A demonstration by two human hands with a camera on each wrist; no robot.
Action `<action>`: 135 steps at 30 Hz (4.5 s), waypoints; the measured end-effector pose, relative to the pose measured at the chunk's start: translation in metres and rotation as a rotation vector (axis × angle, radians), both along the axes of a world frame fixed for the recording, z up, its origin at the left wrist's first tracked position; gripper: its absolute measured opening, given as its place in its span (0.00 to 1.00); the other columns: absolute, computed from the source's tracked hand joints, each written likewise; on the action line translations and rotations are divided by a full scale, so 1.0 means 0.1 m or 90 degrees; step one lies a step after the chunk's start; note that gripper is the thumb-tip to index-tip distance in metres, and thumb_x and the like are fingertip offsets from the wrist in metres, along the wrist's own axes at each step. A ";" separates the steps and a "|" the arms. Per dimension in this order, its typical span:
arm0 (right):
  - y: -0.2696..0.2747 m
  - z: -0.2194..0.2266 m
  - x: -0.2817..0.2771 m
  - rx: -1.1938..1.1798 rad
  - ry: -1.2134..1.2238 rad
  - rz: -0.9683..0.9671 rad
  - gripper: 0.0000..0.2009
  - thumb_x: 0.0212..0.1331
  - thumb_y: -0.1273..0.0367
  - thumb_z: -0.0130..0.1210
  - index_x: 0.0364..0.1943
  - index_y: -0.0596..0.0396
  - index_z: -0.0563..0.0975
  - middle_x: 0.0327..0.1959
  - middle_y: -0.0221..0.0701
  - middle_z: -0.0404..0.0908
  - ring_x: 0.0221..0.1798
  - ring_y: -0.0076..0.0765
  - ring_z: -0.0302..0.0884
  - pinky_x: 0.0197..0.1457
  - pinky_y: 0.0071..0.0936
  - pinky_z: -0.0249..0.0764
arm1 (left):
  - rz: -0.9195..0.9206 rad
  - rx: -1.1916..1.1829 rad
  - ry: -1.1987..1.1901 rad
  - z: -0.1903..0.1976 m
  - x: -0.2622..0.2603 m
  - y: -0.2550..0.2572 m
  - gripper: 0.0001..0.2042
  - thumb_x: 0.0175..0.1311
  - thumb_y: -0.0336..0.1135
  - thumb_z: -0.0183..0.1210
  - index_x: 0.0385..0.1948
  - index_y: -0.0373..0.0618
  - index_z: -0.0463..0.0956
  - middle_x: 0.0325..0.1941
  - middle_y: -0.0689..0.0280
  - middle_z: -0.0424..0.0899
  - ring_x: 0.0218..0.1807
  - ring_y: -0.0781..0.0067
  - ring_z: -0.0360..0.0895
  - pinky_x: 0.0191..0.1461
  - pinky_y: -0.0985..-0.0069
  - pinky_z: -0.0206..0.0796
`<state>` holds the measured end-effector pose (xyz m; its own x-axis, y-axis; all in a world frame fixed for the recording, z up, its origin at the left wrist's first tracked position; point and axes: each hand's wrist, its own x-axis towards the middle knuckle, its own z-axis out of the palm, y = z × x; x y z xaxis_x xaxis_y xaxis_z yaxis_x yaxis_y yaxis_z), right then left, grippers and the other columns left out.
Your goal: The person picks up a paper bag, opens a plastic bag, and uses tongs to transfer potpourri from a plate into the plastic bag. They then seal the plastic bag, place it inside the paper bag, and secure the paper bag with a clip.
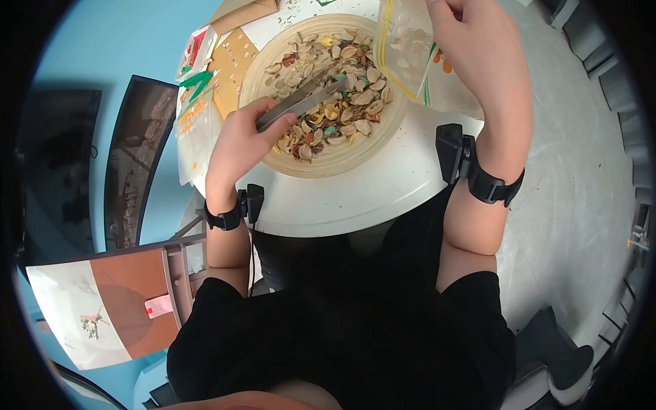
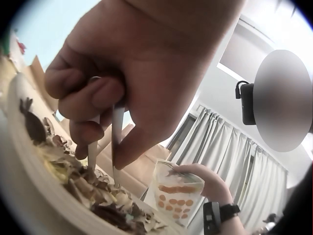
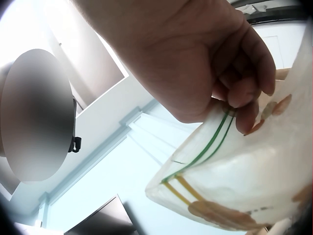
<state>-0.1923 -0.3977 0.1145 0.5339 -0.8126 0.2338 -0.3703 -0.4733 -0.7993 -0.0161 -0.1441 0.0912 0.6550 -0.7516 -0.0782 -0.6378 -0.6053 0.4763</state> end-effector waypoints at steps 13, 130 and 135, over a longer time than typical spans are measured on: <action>0.02 -0.05 0.18 -0.013 0.021 0.008 0.21 0.69 0.57 0.58 0.46 0.66 0.85 0.21 0.24 0.76 0.20 0.18 0.67 0.26 0.23 0.65 | -0.100 -0.043 0.093 -0.18 0.34 -0.16 0.14 0.69 0.40 0.66 0.40 0.35 0.81 0.22 0.67 0.78 0.26 0.80 0.66 0.30 0.77 0.58; 0.13 -0.10 0.36 -0.076 0.090 -0.025 0.20 0.68 0.58 0.57 0.47 0.65 0.85 0.20 0.32 0.78 0.22 0.25 0.72 0.30 0.29 0.70 | -0.131 -0.018 -0.049 0.12 0.66 0.06 0.14 0.63 0.41 0.69 0.38 0.38 0.81 0.19 0.57 0.78 0.21 0.63 0.74 0.28 0.69 0.63; 0.14 -0.09 0.37 -0.069 0.091 -0.018 0.20 0.68 0.58 0.57 0.47 0.65 0.85 0.20 0.32 0.78 0.21 0.24 0.72 0.29 0.29 0.69 | -0.159 0.032 -0.094 0.11 0.65 0.07 0.14 0.63 0.42 0.68 0.37 0.40 0.81 0.21 0.53 0.79 0.26 0.50 0.78 0.30 0.62 0.66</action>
<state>-0.1554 -0.3837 0.1051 0.5447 -0.8024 0.2439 -0.4915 -0.5411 -0.6824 0.0493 -0.1374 0.1026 0.4567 -0.8889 -0.0372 -0.8306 -0.4410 0.3400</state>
